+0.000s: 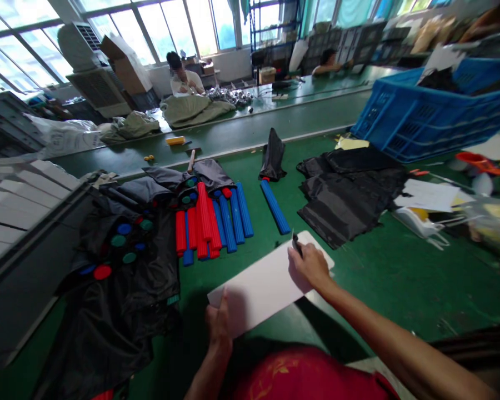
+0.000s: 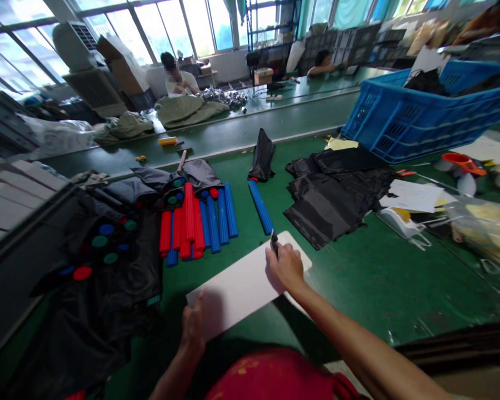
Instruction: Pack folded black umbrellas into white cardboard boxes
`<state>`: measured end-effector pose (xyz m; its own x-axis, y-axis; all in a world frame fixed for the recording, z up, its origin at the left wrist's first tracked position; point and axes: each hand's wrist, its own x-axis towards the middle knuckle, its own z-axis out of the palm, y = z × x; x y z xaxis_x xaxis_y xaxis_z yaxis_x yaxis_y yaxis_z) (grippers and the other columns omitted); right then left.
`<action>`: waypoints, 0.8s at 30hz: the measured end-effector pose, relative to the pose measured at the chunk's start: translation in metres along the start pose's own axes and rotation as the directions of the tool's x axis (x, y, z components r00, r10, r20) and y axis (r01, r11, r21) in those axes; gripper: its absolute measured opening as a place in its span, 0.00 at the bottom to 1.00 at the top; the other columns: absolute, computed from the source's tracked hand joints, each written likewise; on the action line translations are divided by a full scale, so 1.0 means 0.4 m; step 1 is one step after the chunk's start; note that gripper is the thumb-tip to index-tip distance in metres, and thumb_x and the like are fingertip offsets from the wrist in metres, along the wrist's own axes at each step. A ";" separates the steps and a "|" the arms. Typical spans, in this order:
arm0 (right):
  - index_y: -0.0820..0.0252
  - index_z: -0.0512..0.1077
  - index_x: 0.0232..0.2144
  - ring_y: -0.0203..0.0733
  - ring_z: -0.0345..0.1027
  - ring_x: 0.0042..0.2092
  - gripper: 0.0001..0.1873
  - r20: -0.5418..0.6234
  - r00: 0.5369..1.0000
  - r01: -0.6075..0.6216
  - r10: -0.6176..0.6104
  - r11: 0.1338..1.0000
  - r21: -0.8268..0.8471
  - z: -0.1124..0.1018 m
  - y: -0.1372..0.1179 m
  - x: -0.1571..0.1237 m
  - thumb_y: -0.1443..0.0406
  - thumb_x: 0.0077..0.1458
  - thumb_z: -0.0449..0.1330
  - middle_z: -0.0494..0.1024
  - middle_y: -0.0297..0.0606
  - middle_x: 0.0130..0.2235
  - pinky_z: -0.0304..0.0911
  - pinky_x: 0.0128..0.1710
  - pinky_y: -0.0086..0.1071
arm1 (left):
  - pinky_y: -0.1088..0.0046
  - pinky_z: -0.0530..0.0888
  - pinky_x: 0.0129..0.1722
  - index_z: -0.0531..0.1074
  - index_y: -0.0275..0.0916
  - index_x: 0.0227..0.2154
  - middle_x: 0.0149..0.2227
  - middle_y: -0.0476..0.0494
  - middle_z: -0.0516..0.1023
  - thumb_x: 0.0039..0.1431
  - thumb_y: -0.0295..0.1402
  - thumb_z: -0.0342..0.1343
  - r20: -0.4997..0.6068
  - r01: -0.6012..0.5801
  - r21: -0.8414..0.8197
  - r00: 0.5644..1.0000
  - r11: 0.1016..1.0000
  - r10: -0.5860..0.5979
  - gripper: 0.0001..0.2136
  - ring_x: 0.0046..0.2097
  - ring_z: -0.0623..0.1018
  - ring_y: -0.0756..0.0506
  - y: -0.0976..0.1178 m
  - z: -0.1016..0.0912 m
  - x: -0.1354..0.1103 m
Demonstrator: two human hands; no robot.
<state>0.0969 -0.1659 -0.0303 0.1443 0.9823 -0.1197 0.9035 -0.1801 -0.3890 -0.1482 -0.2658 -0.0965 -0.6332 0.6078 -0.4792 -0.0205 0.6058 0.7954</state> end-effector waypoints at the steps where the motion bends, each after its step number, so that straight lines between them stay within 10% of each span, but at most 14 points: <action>1: 0.65 0.72 0.51 0.55 0.68 0.42 0.24 -0.060 0.996 0.062 -0.063 0.998 -0.012 -0.075 -0.029 0.029 0.55 0.62 0.48 0.75 0.52 0.41 0.62 0.41 0.43 | 0.62 0.75 0.41 0.71 0.34 0.42 0.38 0.37 0.79 0.48 0.56 0.56 0.038 0.003 -0.116 0.999 0.993 0.002 0.29 0.44 0.78 0.37 0.046 0.015 -0.023; 3: 0.65 0.73 0.49 0.56 0.66 0.43 0.24 -0.293 0.905 0.293 -0.308 0.951 -0.094 -0.263 -0.101 0.072 0.54 0.60 0.52 0.74 0.50 0.40 0.62 0.41 0.45 | 0.64 0.75 0.43 0.67 0.37 0.49 0.48 0.36 0.76 0.52 0.54 0.54 0.162 0.018 -0.369 0.986 0.929 0.045 0.29 0.49 0.76 0.39 0.150 0.053 -0.078; 7: 0.60 0.74 0.49 0.50 0.65 0.41 0.23 -0.550 0.434 0.648 -0.713 0.671 -0.359 -0.612 -0.246 0.044 0.53 0.60 0.52 0.72 0.42 0.38 0.62 0.41 0.46 | 0.63 0.74 0.45 0.66 0.39 0.52 0.52 0.34 0.73 0.54 0.56 0.51 0.420 0.109 -0.710 0.859 0.696 0.294 0.30 0.52 0.75 0.39 0.289 0.133 -0.175; 10: 0.56 0.73 0.50 0.49 0.64 0.39 0.21 -0.476 0.268 0.671 -0.838 0.517 -0.532 -0.641 -0.280 -0.029 0.55 0.58 0.54 0.73 0.41 0.39 0.61 0.37 0.44 | 0.64 0.73 0.42 0.72 0.35 0.43 0.42 0.35 0.78 0.50 0.64 0.46 0.551 0.184 -0.605 0.799 0.775 0.240 0.35 0.44 0.78 0.40 0.233 0.149 -0.166; 12: 0.57 0.73 0.49 0.47 0.62 0.37 0.19 -0.388 0.240 0.692 -0.890 0.437 -0.575 -0.537 -0.257 -0.057 0.58 0.57 0.56 0.74 0.42 0.38 0.59 0.32 0.40 | 0.64 0.72 0.36 0.74 0.32 0.37 0.32 0.36 0.78 0.43 0.71 0.42 0.579 0.159 -0.325 0.813 0.932 0.063 0.43 0.37 0.78 0.39 0.139 0.127 -0.112; 14: 0.60 0.74 0.47 0.45 0.61 0.35 0.16 -0.337 0.248 0.725 -0.909 0.404 -0.558 -0.401 -0.214 -0.065 0.62 0.58 0.56 0.74 0.44 0.35 0.58 0.30 0.38 | 0.62 0.70 0.32 0.75 0.28 0.37 0.23 0.40 0.73 0.33 0.75 0.41 0.399 0.081 -0.044 0.915 0.996 -0.057 0.50 0.29 0.76 0.39 0.054 0.085 -0.047; 17: 0.64 0.73 0.48 0.48 0.62 0.37 0.18 -0.304 0.362 0.703 -0.881 0.473 -0.532 -0.263 -0.166 -0.063 0.63 0.57 0.58 0.75 0.47 0.37 0.60 0.34 0.41 | 0.62 0.71 0.38 0.74 0.27 0.43 0.29 0.38 0.75 0.41 0.72 0.38 0.285 -0.086 -0.011 0.955 0.996 0.086 0.50 0.34 0.76 0.40 0.038 0.017 0.007; 19: 0.64 0.72 0.49 0.48 0.62 0.37 0.18 -0.292 0.382 0.707 -0.877 0.480 -0.519 -0.241 -0.159 -0.059 0.63 0.58 0.57 0.75 0.47 0.36 0.60 0.35 0.42 | 0.62 0.70 0.44 0.74 0.30 0.46 0.37 0.36 0.77 0.49 0.68 0.37 0.320 -0.300 -0.122 0.890 0.946 0.324 0.44 0.40 0.76 0.40 0.113 -0.005 -0.002; 21: 0.64 0.72 0.49 0.48 0.63 0.37 0.17 -0.287 0.380 0.717 -0.879 0.476 -0.509 -0.251 -0.166 -0.057 0.63 0.59 0.57 0.75 0.47 0.36 0.60 0.35 0.41 | 0.63 0.69 0.49 0.72 0.35 0.50 0.47 0.35 0.76 0.54 0.63 0.40 0.411 -0.477 -0.256 0.733 0.841 0.541 0.38 0.48 0.74 0.39 0.222 0.001 -0.034; 24: 0.64 0.71 0.50 0.49 0.65 0.39 0.18 -0.284 0.386 0.734 -0.878 0.479 -0.482 -0.276 -0.174 -0.067 0.62 0.59 0.57 0.76 0.48 0.40 0.63 0.38 0.43 | 0.64 0.69 0.49 0.74 0.38 0.47 0.49 0.37 0.76 0.57 0.60 0.41 0.512 -0.432 -0.359 0.650 0.827 0.562 0.33 0.52 0.72 0.40 0.371 0.042 -0.087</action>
<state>0.0748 -0.1739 0.1009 -0.6226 0.5520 0.5547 0.7329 0.6597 0.1661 -0.1162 -0.1884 0.0317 -0.0270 0.9981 -0.0546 -0.0208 0.0541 0.9983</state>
